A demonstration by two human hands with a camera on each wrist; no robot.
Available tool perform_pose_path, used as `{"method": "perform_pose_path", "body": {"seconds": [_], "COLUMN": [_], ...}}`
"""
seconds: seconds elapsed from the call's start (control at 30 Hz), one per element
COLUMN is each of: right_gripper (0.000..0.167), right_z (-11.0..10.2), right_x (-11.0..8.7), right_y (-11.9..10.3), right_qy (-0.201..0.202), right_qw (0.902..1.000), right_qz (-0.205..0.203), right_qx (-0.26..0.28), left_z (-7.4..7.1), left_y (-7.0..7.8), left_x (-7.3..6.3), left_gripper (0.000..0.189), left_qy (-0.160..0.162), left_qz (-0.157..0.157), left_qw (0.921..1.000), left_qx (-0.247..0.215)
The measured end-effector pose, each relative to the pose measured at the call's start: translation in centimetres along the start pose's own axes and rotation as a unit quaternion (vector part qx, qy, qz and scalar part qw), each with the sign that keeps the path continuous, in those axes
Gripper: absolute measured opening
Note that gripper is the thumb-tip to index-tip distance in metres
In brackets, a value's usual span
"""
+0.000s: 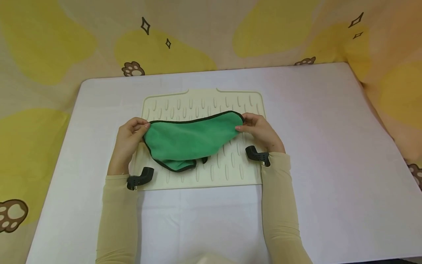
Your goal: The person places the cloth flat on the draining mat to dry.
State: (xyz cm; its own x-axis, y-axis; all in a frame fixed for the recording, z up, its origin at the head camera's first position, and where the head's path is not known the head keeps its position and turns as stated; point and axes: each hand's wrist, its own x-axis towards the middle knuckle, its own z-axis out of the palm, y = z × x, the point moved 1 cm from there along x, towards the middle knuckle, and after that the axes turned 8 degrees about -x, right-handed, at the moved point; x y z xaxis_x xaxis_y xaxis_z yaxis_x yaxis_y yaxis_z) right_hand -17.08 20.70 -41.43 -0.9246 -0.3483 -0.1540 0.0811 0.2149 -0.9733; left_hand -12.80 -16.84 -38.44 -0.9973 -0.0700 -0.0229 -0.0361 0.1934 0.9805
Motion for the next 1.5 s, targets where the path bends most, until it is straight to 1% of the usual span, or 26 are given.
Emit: {"method": "perform_pose_path", "body": {"seconds": [0.07, 0.13, 0.23, 0.33, 0.4, 0.57, 0.77, 0.87, 0.93, 1.0, 1.03, 1.13, 1.17, 1.23, 1.33, 1.4, 1.43, 1.5], "right_gripper": [0.018, 0.015, 0.009, 0.005, 0.004, 0.003, 0.007, 0.006, 0.007, 0.009, 0.010, 0.012, 0.012, 0.012, 0.011, 0.011, 0.010, 0.010], "right_z": [0.0, 0.1, 0.0, -0.1, -0.2, -0.4, -0.4, -0.5, -0.6, -0.6, -0.6, -0.7, -0.7, -0.7, -0.7, -0.8, -0.9, -1.1], "right_x": [0.1, 0.1, 0.3, 0.3, 0.3, 0.1, -0.2, -0.3, -0.3, -0.3, -0.3, -0.3, -0.3, -0.3, -0.2, -0.2, -0.3, -0.4], "right_y": [0.0, 0.1, 0.2, 0.2, 0.2, -0.3, -0.6, -0.6, -0.5, -0.4, -0.4, -0.4, -0.3, -0.3, -0.3, -0.4, -0.4, -0.6], "right_qy": [-0.003, -0.001, 0.020, 0.045, 0.056, 0.063, 0.066, 0.065, 0.065, 0.068, 0.069, 0.070, 0.071, 0.072, 0.076, 0.083, 0.086, 0.094], "right_qw": [0.9995, 0.9992, 0.9988, 0.9978, 0.9970, 0.9938, 0.9917, 0.9900, 0.9891, 0.9891, 0.9893, 0.9905, 0.9908, 0.9907, 0.9892, 0.9878, 0.9874, 0.9880], "right_qz": [0.008, 0.003, -0.015, -0.038, -0.052, -0.078, -0.088, -0.095, -0.098, -0.096, -0.094, -0.086, -0.084, -0.083, -0.082, -0.080, -0.079, -0.075], "right_qx": [-0.031, -0.041, -0.043, -0.030, -0.006, 0.048, 0.067, 0.082, 0.089, 0.088, 0.088, 0.081, 0.079, 0.080, 0.095, 0.105, 0.106, 0.097], "left_z": [-0.1, -0.1, -0.1, -0.1, 0.0, 0.0, 0.2, 0.4, 0.4, 0.4, 0.4, 0.4, 0.3, 0.4, 0.4, 0.5, 0.5, 0.6], "left_y": [0.0, -0.1, -0.2, -0.3, -0.3, -0.2, -0.1, -0.2, -0.3, -0.5, -0.6, -0.8, -0.8, -0.9, -0.8, -0.8, -0.8, -0.8], "left_x": [0.0, 0.0, 0.0, 0.0, 0.1, 0.0, 0.0, 0.1, 0.1, 0.0, 0.0, 0.0, 0.0, 0.0, -0.2, -0.3, -0.4, -0.4], "left_gripper": [0.024, 0.024, 0.024, 0.023, 0.022, 0.022, 0.023, 0.024, 0.026, 0.026, 0.026, 0.025, 0.024, 0.022, 0.019, 0.017, 0.016, 0.015], "left_qy": [0.007, 0.010, 0.004, -0.004, -0.007, -0.006, -0.003, -0.012, -0.037, -0.082, -0.107, -0.184, -0.204, -0.236, -0.277, -0.297, -0.304, -0.306], "left_qz": [0.004, 0.007, 0.007, 0.004, 0.006, 0.011, 0.008, 0.001, -0.013, -0.034, -0.044, -0.067, -0.070, -0.075, -0.082, -0.088, -0.088, -0.082], "left_qw": [1.0000, 0.9998, 0.9997, 0.9995, 0.9993, 0.9993, 0.9994, 0.9994, 0.9988, 0.9960, 0.9933, 0.9803, 0.9760, 0.9681, 0.9569, 0.9505, 0.9485, 0.9483], "left_qx": [-0.006, -0.014, -0.024, -0.032, -0.035, -0.035, -0.034, -0.032, -0.027, -0.012, -0.005, 0.022, 0.032, 0.035, 0.032, 0.024, 0.023, 0.023]}}
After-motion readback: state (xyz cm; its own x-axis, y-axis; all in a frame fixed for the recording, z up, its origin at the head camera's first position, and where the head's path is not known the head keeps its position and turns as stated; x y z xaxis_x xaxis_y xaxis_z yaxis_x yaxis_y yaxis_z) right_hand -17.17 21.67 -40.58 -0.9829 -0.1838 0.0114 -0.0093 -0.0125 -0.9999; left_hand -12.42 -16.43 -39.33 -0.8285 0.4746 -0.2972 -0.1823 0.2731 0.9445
